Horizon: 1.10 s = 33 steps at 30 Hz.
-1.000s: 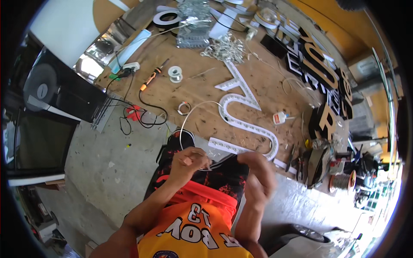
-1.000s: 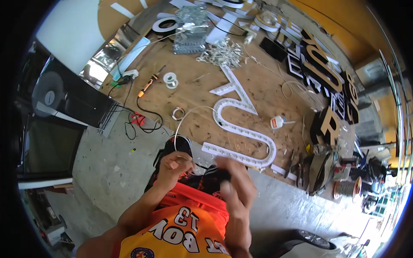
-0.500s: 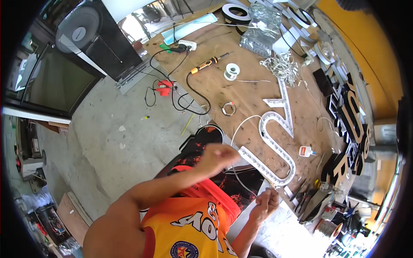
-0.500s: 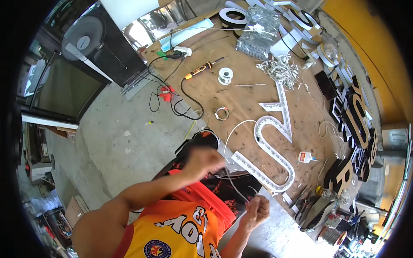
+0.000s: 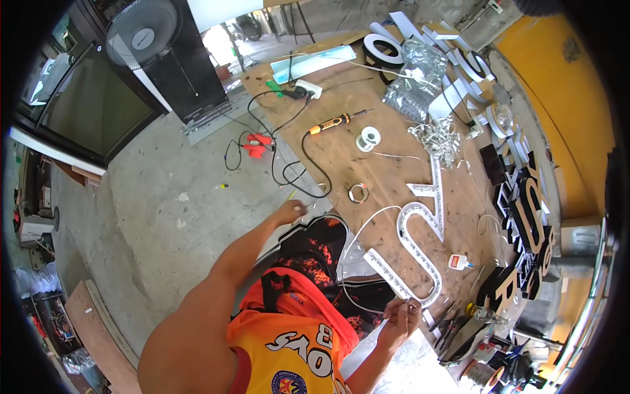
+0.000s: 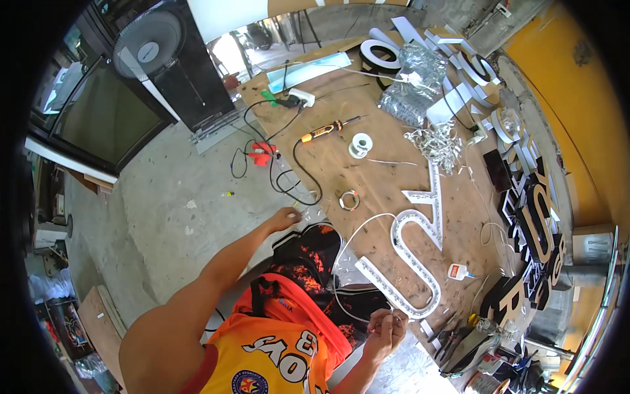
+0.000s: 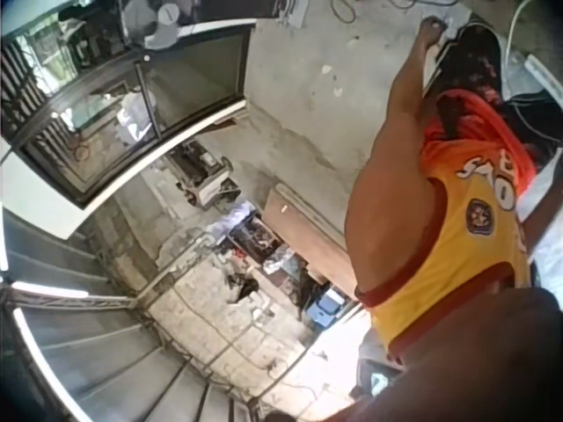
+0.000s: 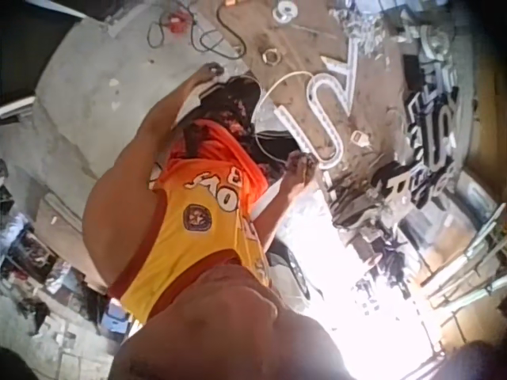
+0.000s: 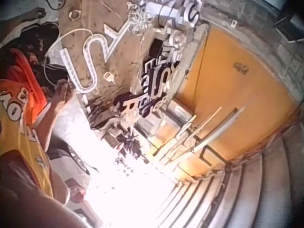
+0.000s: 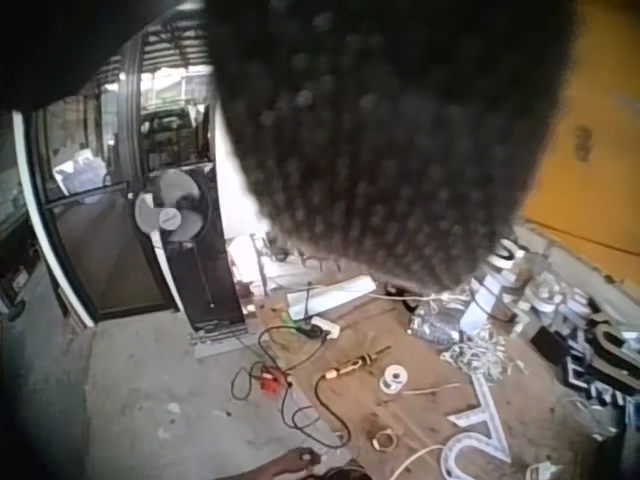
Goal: Assembling and wiring components for a custom LED neon sign on a workbench.
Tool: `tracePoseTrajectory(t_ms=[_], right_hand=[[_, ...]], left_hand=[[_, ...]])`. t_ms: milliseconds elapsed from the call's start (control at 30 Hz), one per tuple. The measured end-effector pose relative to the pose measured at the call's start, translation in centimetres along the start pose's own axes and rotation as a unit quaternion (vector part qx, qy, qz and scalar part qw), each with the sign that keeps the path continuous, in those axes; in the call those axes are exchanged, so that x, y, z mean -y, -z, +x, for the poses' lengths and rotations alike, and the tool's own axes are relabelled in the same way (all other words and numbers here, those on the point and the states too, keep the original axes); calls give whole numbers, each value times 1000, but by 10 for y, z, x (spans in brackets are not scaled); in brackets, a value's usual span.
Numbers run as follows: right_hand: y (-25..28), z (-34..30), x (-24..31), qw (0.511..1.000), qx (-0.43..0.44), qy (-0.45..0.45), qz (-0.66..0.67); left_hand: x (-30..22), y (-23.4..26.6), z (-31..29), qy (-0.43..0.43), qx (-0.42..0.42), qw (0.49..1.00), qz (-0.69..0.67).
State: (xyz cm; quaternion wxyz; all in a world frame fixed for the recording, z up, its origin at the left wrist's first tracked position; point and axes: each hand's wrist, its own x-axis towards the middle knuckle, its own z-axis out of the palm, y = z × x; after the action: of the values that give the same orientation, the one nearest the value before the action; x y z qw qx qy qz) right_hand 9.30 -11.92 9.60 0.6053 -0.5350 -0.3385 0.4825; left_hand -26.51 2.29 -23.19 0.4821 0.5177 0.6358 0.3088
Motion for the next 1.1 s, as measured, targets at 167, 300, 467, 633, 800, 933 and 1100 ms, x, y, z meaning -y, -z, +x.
tracePoseTrajectory(t_ms=[167, 300, 467, 633, 800, 933, 1100], right_hand=[[6, 8, -15, 1000, 12, -22, 12], [-5, 9, -22, 998, 44, -47, 19], [-27, 12, -22, 993, 110, -34, -15], [-35, 19, -33, 987, 156, -41, -18], [-58, 20, -30, 986, 155, -31, 49], [-70, 15, -17, 991, 108, -29, 75], [-77, 5, -19, 991, 117, 5, 64]], left_hand=[[66, 94, -88, 18, -30, 995, 89], [82, 138, -165, 72, -12, 992, 104], [32, 159, -237, 203, 43, 976, 66], [-158, 127, -250, 28, 17, 989, 146], [-287, 74, -228, -265, -3, 939, 219], [-334, 34, -200, -329, 61, 937, 102], [-347, -2, -179, -250, 88, 963, -54]])
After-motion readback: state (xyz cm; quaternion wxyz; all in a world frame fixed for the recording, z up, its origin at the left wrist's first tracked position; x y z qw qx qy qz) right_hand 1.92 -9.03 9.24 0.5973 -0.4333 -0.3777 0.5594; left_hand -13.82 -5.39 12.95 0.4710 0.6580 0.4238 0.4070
